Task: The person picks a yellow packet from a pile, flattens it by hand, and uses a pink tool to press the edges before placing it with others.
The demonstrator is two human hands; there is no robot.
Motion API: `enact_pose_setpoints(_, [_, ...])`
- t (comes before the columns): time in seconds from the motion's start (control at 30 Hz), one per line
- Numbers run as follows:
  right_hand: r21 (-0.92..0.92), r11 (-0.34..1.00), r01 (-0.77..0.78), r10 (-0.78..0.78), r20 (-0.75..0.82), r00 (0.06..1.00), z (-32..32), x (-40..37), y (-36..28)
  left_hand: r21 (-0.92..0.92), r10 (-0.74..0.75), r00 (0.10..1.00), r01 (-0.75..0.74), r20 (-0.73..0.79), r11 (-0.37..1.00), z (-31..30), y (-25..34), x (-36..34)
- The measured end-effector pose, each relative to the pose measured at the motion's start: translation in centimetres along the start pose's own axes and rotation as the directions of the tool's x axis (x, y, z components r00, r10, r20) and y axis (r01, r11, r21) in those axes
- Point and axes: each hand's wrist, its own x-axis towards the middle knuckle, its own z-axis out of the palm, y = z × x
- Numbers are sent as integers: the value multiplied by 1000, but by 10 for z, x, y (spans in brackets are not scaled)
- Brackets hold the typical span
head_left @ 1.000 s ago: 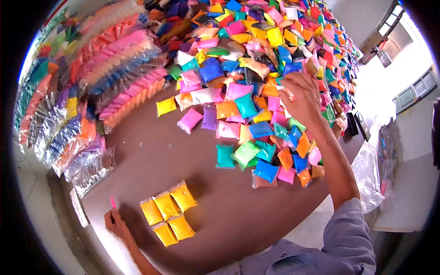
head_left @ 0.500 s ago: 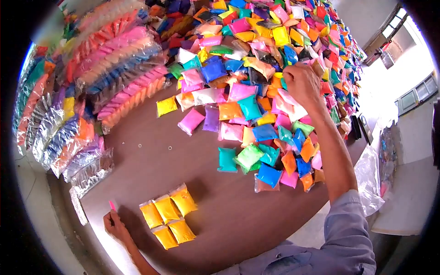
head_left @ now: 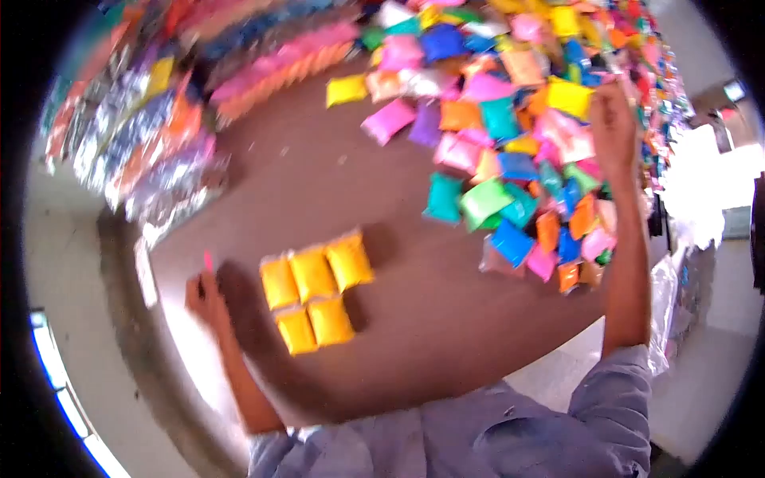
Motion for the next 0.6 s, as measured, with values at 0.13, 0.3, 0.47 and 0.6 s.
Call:
enact_pose_setpoints(0.13, [66,994,-91,90,18,996,7,-16,-40,-31,-148,988,150,42,988,-4,47,-7])
enact_pose_setpoints(0.3, [136,983,-122,66,361,930,23,-67,-130,-61,-126,992,127,19,990,-4,37,-4])
enact_pose_setpoints(0.47, [368,893,-261,-110,738,666,51,-143,-195,-135,-150,987,157,60,978,-5,45,-4])
enact_pose_setpoints(0.6, [383,885,-266,-137,759,637,60,-163,-208,-143,-150,987,156,53,977,-3,41,-4])
